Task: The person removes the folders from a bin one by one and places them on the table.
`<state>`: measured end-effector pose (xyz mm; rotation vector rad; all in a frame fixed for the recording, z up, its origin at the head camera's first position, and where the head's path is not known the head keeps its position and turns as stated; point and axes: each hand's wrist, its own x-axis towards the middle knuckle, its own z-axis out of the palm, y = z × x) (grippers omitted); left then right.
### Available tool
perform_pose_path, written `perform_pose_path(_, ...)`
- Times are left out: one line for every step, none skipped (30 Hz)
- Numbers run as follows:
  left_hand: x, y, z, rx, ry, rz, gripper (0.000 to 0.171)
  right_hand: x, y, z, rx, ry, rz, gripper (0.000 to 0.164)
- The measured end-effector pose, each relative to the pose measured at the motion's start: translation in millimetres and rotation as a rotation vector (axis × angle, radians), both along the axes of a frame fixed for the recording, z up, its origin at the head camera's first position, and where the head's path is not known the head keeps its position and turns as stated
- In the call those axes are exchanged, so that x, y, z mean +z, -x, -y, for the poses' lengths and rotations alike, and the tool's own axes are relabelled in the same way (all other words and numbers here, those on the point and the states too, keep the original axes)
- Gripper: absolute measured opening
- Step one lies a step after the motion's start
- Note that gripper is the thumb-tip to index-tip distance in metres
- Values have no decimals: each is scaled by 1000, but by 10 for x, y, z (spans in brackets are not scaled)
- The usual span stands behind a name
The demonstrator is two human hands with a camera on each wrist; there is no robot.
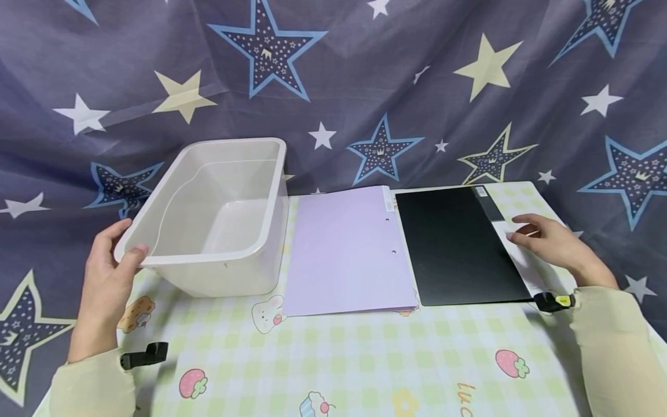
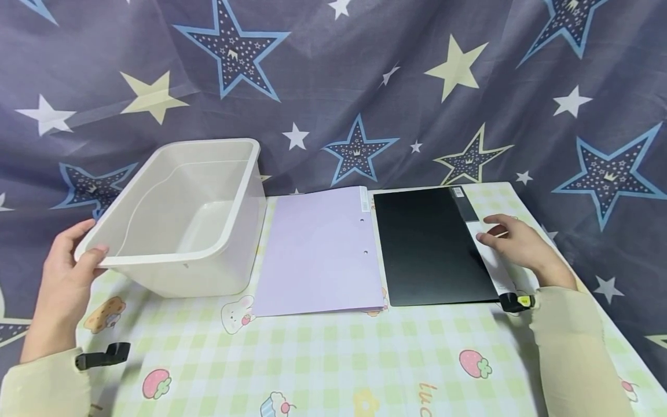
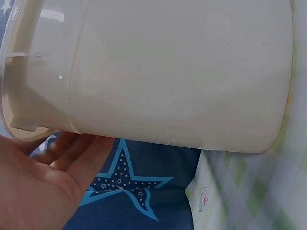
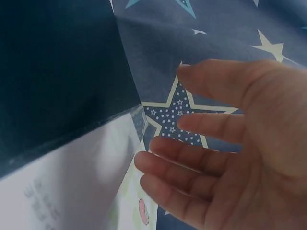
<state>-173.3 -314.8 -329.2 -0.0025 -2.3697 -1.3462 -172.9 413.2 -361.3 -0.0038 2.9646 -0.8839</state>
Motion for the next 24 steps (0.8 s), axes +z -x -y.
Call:
perform_pose_path(2, -4, -3, 5, -1, 2, 53, 7, -3, 15, 3, 1, -14, 59)
perform_pose_path(5, -9, -11, 14, -4, 1, 51, 16, -5, 29, 5, 2, -23, 59)
perform_pose_path(7, -9, -16, 19, -13, -2, 50, 25, -8, 42, 4, -2, -32, 58)
perform_pose_path(11, -8, -22, 25, -23, -5, 50, 34, -11, 55, 3, -5, -41, 58)
perform_pose_path(16, -7, -28, 28, -33, -9, 49, 44, -14, 66, 2, -7, -48, 58)
perform_pose_path(21, -7, -37, 34, -38, -11, 49, 52, -18, 78, 3, -6, -59, 57)
perform_pose_path(26, -6, -47, 44, -38, -13, 48, 58, -20, 88, 4, -6, -70, 56)
perform_pose_path(31, -4, -55, 54, -40, -16, 48, 64, -23, 99, 5, -9, -79, 56)
perform_pose_path(36, -4, -60, 64, -35, -18, 48, 67, -24, 111, 5, -14, -91, 55)
perform_pose_path(43, -6, -69, 77, -28, -21, 48, 68, -23, 123, 5, -15, -101, 54)
perform_pose_path(49, -8, -77, 92, -24, -27, 48, 68, -22, 137, 6, -13, -110, 54)
perform_pose_path(56, -11, -86, 109, -19, -35, 47, 66, -19, 149, 7, -12, -120, 53)
perform_pose_path(62, -12, -94, 127, -15, -47, 47, 65, -18, 162, 7, -10, -127, 53)
perform_pose_path(70, -13, -102, 142, -15, -60, 46, 65, -16, 175, 8, -6, -134, 52)
perform_pose_path(77, -14, -111, 153, -19, -74, 45, 64, -11, 188, 9, -1, -143, 52)
perform_pose_path(86, -19, -121, 163, -23, -90, 44, 64, -9, 200, 10, 6, -150, 51)
perform_pose_path(95, -22, -130, 169, -27, -107, 44, 63, -7, 213, 8, 7, -158, 50)
perform_pose_path(104, -26, -141, 171, -28, -124, 43, 65, -6, 224, 10, 9, -167, 49)
perform_pose_path(115, -31, -152, 173, -26, -137, 43, 68, -6, 236, 12, 10, -176, 48)
perform_pose_path(125, -40, -165, 171, -22, -145, 43, 69, -5, 246, 13, 7, -186, 47)
perform_pose_path(137, -48, -181, 171, -13, -156, 43, 72, -6, 257, 14, 7, -196, 46)
perform_pose_path(148, -59, -196, 173, 1, -162, 43, 76, -10, 271, 11, 7, -203, 46)
perform_pose_path(158, -64, -212, 176, 16, -170, 44, 79, -12, 282, 12, 5, -212, 45)
perform_pose_path(168, -73, -229, 182, 35, -174, 44, 83, -16, 295, 18, 8, -219, 45)
